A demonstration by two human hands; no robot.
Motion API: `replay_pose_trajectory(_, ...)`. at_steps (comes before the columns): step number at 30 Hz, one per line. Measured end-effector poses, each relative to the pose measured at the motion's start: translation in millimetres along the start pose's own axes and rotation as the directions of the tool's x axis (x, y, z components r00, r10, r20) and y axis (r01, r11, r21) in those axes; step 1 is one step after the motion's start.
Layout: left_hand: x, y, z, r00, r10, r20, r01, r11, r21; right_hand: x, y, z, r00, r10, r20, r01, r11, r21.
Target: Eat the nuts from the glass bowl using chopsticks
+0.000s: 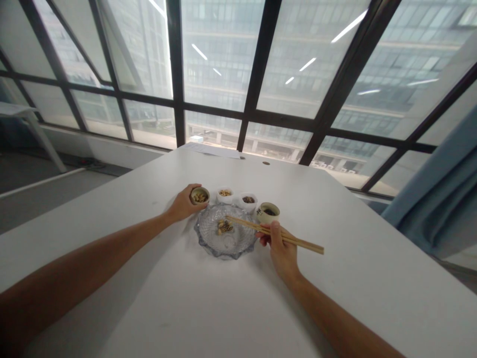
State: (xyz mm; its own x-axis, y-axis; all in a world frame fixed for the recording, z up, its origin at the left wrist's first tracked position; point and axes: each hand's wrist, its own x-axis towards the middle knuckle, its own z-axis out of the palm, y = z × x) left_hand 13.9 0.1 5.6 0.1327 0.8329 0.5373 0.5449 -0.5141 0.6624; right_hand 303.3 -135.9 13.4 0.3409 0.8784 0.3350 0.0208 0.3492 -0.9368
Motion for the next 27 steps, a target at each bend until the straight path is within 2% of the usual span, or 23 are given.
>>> replay_pose_trajectory(7, 1.2, -7.5, 2.9, 0.994, 0.101, -0.034, -0.099, 0.994, 0.055, 0.3, 4.3, -2.9, 0.999, -0.034, 0.008, 0.034, 0.998, -0.044)
replay_pose_trajectory(18, 1.7, -7.8, 2.6, 0.995, 0.095, -0.037, -0.093, 0.995, 0.048, 0.9, 5.0, -2.8, 0.999, -0.034, 0.025, 0.035, 0.999, -0.029)
replay_pose_trajectory(21, 1.5, -5.7, 2.5, 0.998, 0.047, -0.032, -0.047, 0.999, 0.019, 1.3, 5.3, -3.1, 0.999, -0.037, 0.021, 0.037, 0.999, -0.025)
replay_pose_trajectory(27, 2.9, -9.0, 0.9, 0.981, -0.190, 0.029, 0.191, 0.979, -0.064, 2.6, 7.2, -1.9, 0.998, -0.064, 0.006, 0.064, 0.997, -0.032)
